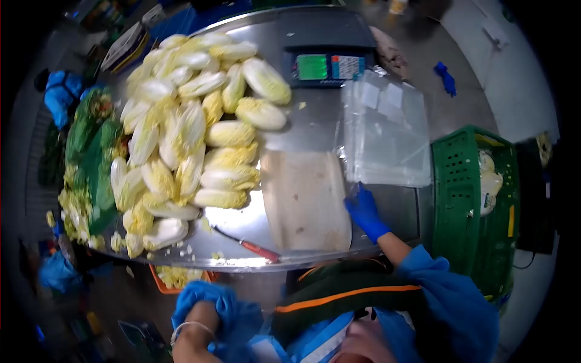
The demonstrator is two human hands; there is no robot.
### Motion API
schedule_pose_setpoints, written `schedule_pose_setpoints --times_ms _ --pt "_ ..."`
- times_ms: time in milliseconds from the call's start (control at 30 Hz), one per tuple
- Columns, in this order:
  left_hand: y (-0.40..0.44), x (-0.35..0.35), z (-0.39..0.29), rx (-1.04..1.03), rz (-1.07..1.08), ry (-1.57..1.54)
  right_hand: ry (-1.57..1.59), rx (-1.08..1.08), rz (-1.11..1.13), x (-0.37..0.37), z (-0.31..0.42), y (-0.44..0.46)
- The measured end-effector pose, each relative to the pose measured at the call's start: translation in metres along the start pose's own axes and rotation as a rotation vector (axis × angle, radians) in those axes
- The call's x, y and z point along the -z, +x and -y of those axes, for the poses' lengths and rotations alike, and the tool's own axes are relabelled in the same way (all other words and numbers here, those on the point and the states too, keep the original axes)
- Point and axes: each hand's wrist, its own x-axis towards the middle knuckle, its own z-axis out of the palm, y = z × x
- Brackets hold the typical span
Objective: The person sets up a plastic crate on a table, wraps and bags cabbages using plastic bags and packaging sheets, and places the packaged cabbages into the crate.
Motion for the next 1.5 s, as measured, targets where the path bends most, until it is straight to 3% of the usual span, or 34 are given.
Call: schedule_pose_setpoints --times_ms 33,100,133,167,200,233,267,300,333,367,400,467,533,567,633,733,767,833,900,933,1000,1100,1167,1267,1333,1433,1500 --pt "0.005 -0.005 -0.006 -0.127 -0.039 0.105 0.298 -0.108 0.077 -0.017 -0.007 0.009" --pt "0.008 -0.006 -0.015 -0.368 -0.089 0.317 0.172 0.273 -0.035 -0.019 -0.020 0.017" --pt "0.004 0.001 -0.016 -0.271 0.022 0.125 0.122 0.464 -0.099 -0.017 -0.029 0.026" --pt "-0.002 0.010 -0.015 -0.175 0.131 -0.076 0.045 0.515 -0.132 -0.001 -0.028 0.033" --pt "-0.018 0.018 0.000 -0.080 0.024 -0.310 0.064 0.305 -0.021 0.021 -0.021 0.039" --pt "-0.045 0.013 0.022 0.015 -0.091 -0.547 -0.036 0.410 -0.111 0.027 -0.046 0.056" --pt "-0.088 -0.010 0.045 0.007 -0.313 -0.576 -0.084 0.384 -0.064 0.038 -0.054 0.063" --pt "-0.112 -0.021 0.094 -0.330 -0.442 -0.755 -0.425 0.625 -0.304 0.061 -0.004 0.041" --pt "-0.133 -0.043 0.089 0.237 -1.220 -0.512 -0.336 0.612 -0.298 0.061 0.025 0.035" --pt "-0.153 -0.066 0.085 0.910 -1.835 -0.528 -0.250 0.600 -0.287 0.051 0.049 0.030" --pt "-0.194 -0.087 0.102 1.093 -2.061 -0.419 -0.149 0.671 -0.195 0.026 0.072 0.026" --pt "-0.268 -0.114 0.125 1.159 -2.279 0.016 -0.035 0.841 -0.012 -0.022 0.134 0.016" --pt "-0.333 -0.118 0.137 1.127 -2.362 -0.048 -0.078 0.997 0.029 -0.063 0.196 0.018" --pt "-0.351 -0.111 0.139 1.113 -2.394 -0.086 -0.144 1.052 -0.020 -0.082 0.214 0.023" --pt "-0.349 -0.083 0.148 1.265 -2.182 0.158 -0.086 1.051 0.051 -0.127 0.227 0.045" --pt "-0.353 -0.056 0.171 1.105 -2.154 0.374 -0.065 0.889 0.047 -0.143 0.237 0.056" --pt "-0.349 -0.047 0.172 1.016 -2.293 0.271 -0.037 0.863 0.041 -0.143 0.237 0.057" --pt "-0.358 -0.071 0.158 0.910 -2.220 -0.022 0.048 0.842 0.077 -0.137 0.225 0.056" --pt "-0.337 -0.085 0.121 0.596 -2.394 -0.641 0.137 0.793 0.145 -0.135 0.208 0.059" --pt "-0.311 -0.093 0.097 0.596 -2.396 -0.815 0.104 0.836 0.163 -0.128 0.210 0.045" --pt "-0.268 -0.107 0.071 0.654 -2.204 -0.663 0.033 0.913 0.208 -0.090 0.218 0.009" --pt "-0.238 -0.102 0.067 0.709 -2.012 -0.449 0.675 0.330 1.017 -0.078 0.228 -0.039" --pt "-0.234 -0.091 0.075 0.688 -1.904 -0.381 0.656 0.338 1.091 -0.074 0.226 -0.059" --pt "-0.235 -0.078 0.083 0.675 -1.782 -0.376 0.612 0.351 0.978 -0.062 0.218 -0.059" --pt "-0.232 -0.074 0.098 0.883 -1.726 -0.290 0.615 0.339 0.843 -0.050 0.219 -0.059" --pt "-0.227 -0.070 0.127 1.046 -1.494 0.033 0.990 0.043 0.687 -0.032 0.192 -0.017" --pt "-0.219 -0.076 0.134 1.113 -1.591 0.100 1.078 -0.074 0.508 0.004 0.182 0.039"
